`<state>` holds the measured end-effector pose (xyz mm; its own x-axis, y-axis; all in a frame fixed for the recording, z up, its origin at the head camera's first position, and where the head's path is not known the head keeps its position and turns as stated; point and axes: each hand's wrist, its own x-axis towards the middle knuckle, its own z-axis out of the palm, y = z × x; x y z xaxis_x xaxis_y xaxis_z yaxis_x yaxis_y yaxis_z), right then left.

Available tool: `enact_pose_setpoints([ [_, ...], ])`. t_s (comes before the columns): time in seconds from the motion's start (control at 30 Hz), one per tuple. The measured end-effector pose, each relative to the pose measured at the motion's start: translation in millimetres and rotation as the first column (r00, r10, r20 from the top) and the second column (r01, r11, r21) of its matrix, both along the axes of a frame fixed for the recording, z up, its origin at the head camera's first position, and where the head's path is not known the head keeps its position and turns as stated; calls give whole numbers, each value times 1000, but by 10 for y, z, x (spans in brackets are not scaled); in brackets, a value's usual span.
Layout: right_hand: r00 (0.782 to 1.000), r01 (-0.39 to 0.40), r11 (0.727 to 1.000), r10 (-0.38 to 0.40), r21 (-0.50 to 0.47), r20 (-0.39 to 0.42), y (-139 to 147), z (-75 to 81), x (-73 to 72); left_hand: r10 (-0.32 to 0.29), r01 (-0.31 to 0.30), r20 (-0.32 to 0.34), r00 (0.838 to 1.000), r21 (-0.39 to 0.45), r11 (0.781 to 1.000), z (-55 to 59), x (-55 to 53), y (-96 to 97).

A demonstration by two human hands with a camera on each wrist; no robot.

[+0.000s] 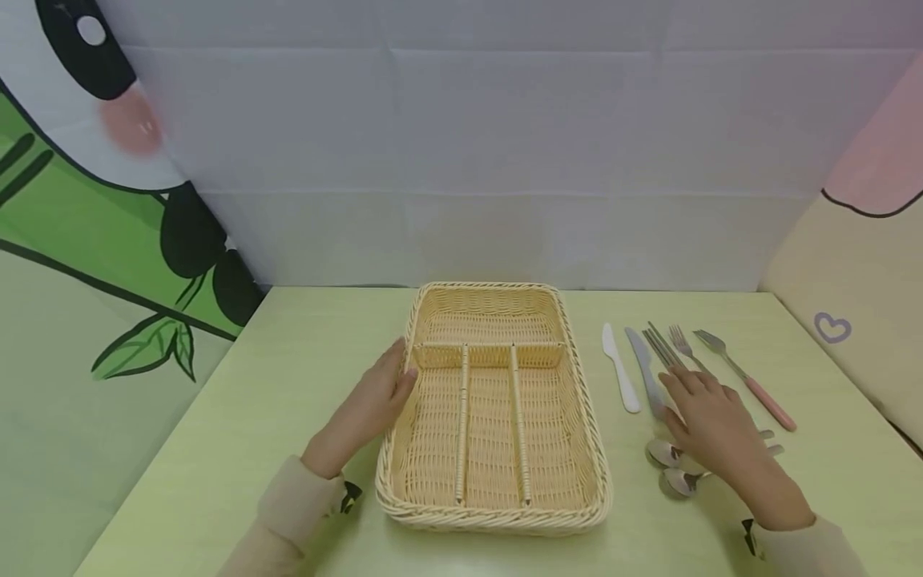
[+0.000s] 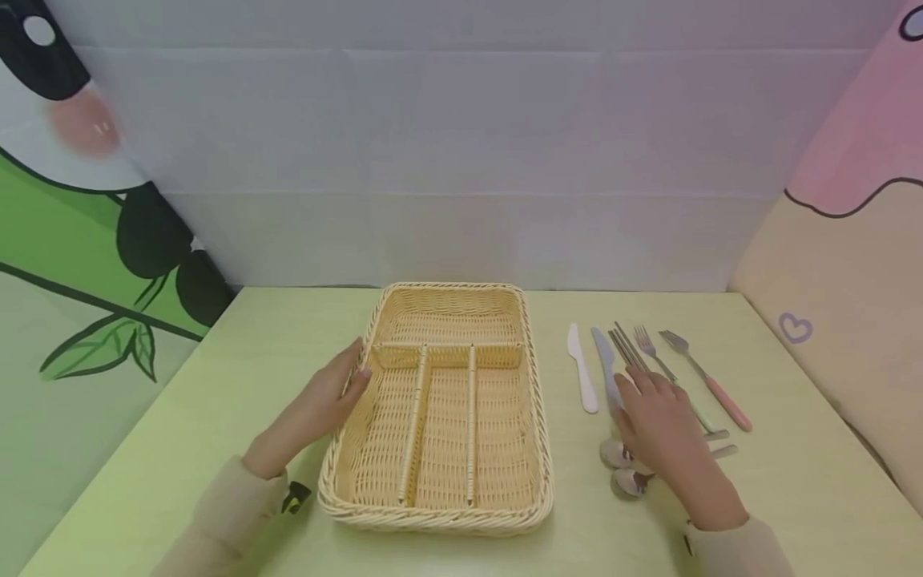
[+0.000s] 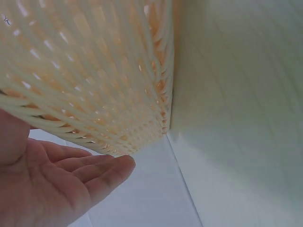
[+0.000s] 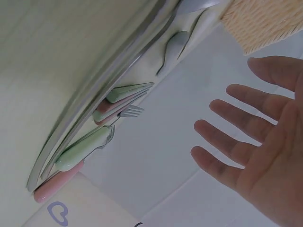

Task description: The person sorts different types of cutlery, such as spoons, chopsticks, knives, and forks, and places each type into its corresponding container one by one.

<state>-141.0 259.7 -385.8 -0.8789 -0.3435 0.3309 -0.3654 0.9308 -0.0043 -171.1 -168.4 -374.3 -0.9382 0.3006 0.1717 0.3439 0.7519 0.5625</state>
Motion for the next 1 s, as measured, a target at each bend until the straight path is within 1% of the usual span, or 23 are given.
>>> enact_pose_setpoints([
  [0.13,999,14,1000,-14,16,38,91,-28,43,-3,3,-29,1000,-25,1000,-19,-7,13],
  [0.3,998,7,1000,-9,27,64,206,-74,77,-7,5,-62,998,-38,999,-34,-15,27],
  [0.5,989,26,999,-28,20,143,314,-115,114,9,-11,-44,999,-41,999,-60,-23,34],
  [0.57,987,32,999,-34,18,158,346,-128,123,9,-11,-40,999,-40,999,-70,-25,36],
  [0.8,986,28,1000,-29,9,161,404,-169,169,3,-5,-53,999,-34,999,-62,-17,37],
  [1.0,986,25,999,-30,32,167,438,-217,184,0,-1,-33,999,-11,1000,-70,-25,41],
])
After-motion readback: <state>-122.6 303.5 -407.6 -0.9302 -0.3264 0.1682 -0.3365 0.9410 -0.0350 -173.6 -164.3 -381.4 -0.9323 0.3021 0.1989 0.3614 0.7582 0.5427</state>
